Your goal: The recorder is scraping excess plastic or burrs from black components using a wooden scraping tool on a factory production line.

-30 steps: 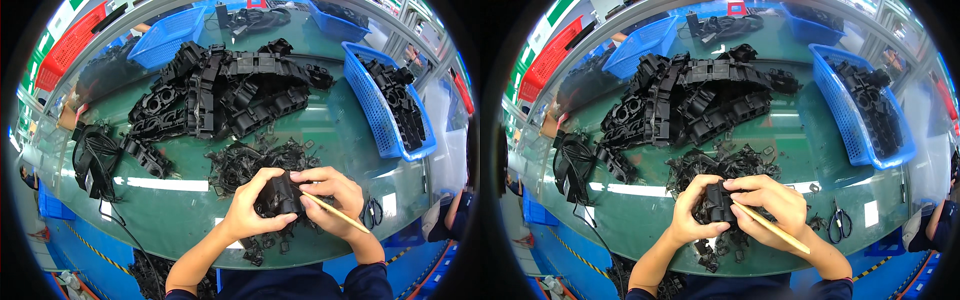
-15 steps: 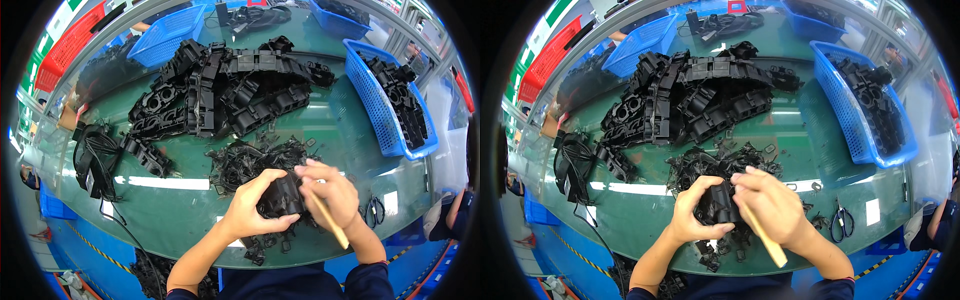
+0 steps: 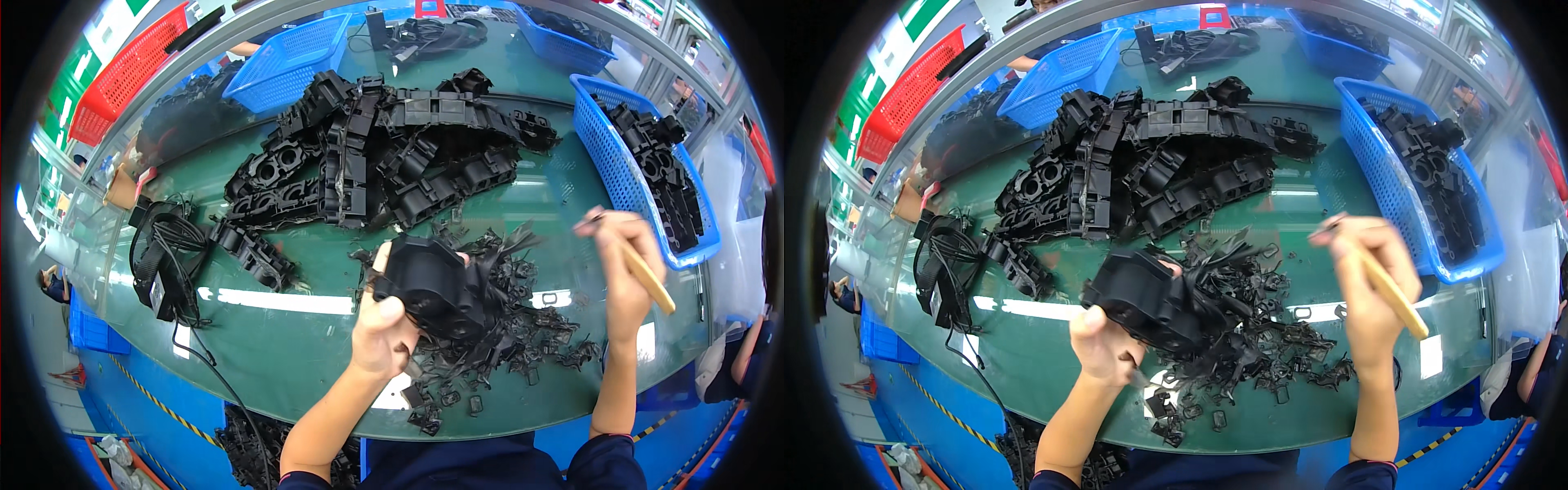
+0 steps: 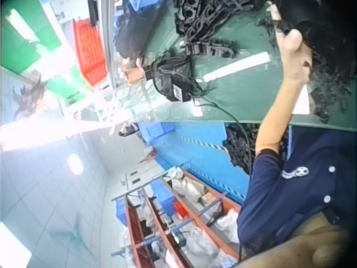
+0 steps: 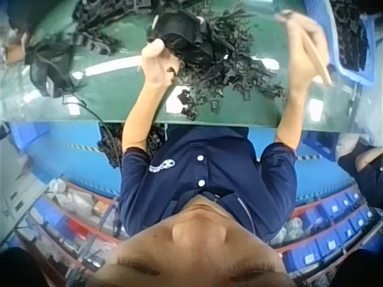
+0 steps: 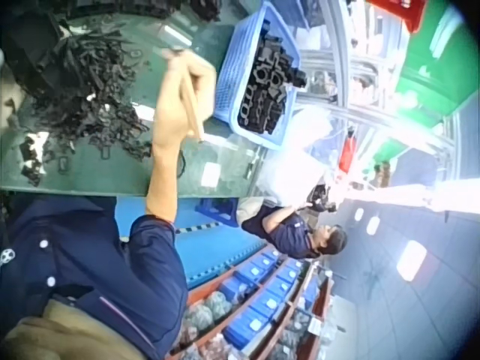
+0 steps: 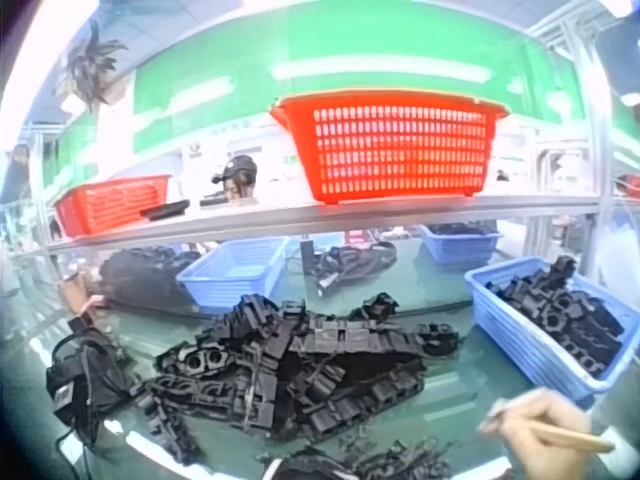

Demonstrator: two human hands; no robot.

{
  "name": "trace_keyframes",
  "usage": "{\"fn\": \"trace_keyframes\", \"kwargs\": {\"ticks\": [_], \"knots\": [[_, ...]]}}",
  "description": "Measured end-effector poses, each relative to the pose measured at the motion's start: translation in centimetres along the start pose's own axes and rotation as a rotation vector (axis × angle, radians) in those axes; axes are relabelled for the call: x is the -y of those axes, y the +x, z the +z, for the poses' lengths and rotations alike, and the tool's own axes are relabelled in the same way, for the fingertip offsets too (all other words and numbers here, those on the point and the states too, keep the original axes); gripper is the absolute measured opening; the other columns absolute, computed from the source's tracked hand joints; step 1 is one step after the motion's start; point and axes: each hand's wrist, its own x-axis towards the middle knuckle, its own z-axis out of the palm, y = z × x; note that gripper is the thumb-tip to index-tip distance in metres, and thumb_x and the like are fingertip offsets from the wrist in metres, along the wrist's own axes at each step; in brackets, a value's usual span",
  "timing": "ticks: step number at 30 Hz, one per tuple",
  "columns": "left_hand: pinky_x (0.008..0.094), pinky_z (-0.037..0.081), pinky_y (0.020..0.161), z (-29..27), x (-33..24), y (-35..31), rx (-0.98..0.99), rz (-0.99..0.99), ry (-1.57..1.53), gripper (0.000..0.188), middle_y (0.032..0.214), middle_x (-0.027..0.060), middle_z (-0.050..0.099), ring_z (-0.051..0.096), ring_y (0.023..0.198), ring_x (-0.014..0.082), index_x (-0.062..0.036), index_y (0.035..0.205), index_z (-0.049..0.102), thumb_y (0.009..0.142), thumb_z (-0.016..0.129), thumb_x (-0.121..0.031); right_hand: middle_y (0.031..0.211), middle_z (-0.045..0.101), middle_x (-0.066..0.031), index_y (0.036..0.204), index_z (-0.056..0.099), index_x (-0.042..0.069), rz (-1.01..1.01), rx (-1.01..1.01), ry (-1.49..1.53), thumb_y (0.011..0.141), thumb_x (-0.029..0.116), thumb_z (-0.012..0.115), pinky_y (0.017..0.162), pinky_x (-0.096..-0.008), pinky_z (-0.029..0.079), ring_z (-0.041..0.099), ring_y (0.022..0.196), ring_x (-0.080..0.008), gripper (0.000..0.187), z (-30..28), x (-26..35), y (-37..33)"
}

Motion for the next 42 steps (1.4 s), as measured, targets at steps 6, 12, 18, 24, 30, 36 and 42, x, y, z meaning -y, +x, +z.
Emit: {"fn": "trace_keyframes", "kwargs": {"ticks": [6, 12, 18, 24, 30, 36, 42], "knots": [[0.0405, 0.042, 0.097, 0.4, 0.5, -0.2, -0.012, -0.022, 0.067, 0.066, 0.122, 0.0227, 0.048, 0.052, 0.112, 0.0286, -0.0049, 0.122, 0.034, 0.068, 0.066, -0.025, 0.11, 0.058, -0.0241, 0.088, 0.059, -0.004, 0.16, 0.261, 0.529, 0.08, -0.001, 0.062, 0.088, -0.0383, 0.045, 0.058, 0.101, -0.0277, 0.01, 3.0, 1.2, -2.3], [0.0355, 0.041, 0.096, 0.0, 1.1, -0.3, 0.004, 0.024, 0.158, 0.066, 0.116, 0.0129, 0.047, 0.05, 0.111, 0.0231, -0.0046, 0.12, 0.034, 0.067, 0.067, -0.024, 0.107, 0.061, -0.0214, 0.088, 0.062, -0.003, 0.006, 0.395, 0.261, 0.073, -0.001, 0.068, 0.083, -0.0346, 0.049, 0.062, 0.095, -0.0271, 0.016, 3.6, 1.8, -3.0], [0.0339, 0.04, 0.096, -0.1, 1.3, -0.5, -0.005, 0.005, 0.137, 0.069, 0.116, 0.0097, 0.046, 0.049, 0.111, 0.0214, -0.0061, 0.122, 0.034, 0.066, 0.07, -0.025, 0.106, 0.062, -0.0201, 0.086, 0.062, -0.002, -0.046, 0.4, 0.146, 0.071, -0.003, 0.069, 0.081, -0.033, 0.05, 0.063, 0.094, -0.0272, 0.016, 3.7, 2.1, -3.3], [0.027, 0.041, 0.089, -0.5, 2.0, -0.7, -0.018, 0.027, 0.353, 0.065, 0.111, 0.0031, 0.046, 0.047, 0.103, 0.0119, -0.0092, 0.118, 0.034, 0.069, 0.076, -0.005, 0.102, 0.063, -0.0217, 0.084, 0.06, -0.002, -0.265, 0.346, -0.019, 0.066, -0.002, 0.071, 0.078, -0.0377, 0.05, 0.064, 0.086, -0.0327, 0.022, 4.4, 1.3, -3.8], [0.0264, 0.043, 0.085, 0.3, 2.0, -1.1, -0.084, 0.039, 0.408, 0.06, 0.104, 0.0032, 0.049, 0.05, 0.096, 0.0116, -0.0075, 0.113, 0.04, 0.067, 0.079, -0.007, 0.099, 0.063, -0.021, 0.086, 0.058, -0.002, -0.377, 0.363, -0.079, 0.068, -0.004, 0.07, 0.078, -0.0398, 0.051, 0.064, 0.087, -0.0333, 0.022, 4.7, 0.5, -3.7], [0.0295, 0.043, 0.088, 0.5, 2.0, -0.8, -0.059, 0.051, 0.489, 0.057, 0.105, 0.0069, 0.053, 0.052, 0.099, 0.0153, -0.0064, 0.11, 0.042, 0.066, 0.079, -0.007, 0.093, 0.063, -0.0193, 0.082, 0.055, -0.003, -0.041, 0.212, 0.131, 0.077, -0.006, 0.062, 0.079, -0.0355, 0.05, 0.064, 0.086, -0.0278, 0.01, 4.7, 0.7, -4.2], [0.0373, 0.039, 0.098, 0.5, 0.4, -0.6, 0.02, 0.061, 0.115, 0.052, 0.121, 0.0146, 0.051, 0.048, 0.115, 0.0232, -0.0062, 0.115, 0.041, 0.072, 0.07, -0.002, 0.093, 0.058, -0.0148, 0.085, 0.051, -0.003, 0.248, -0.101, 0.276, 0.088, 0.004, 0.055, 0.081, -0.0316, 0.049, 0.062, 0.083, -0.0214, 0.008, 2.5, -1.3, -1.8]]}}
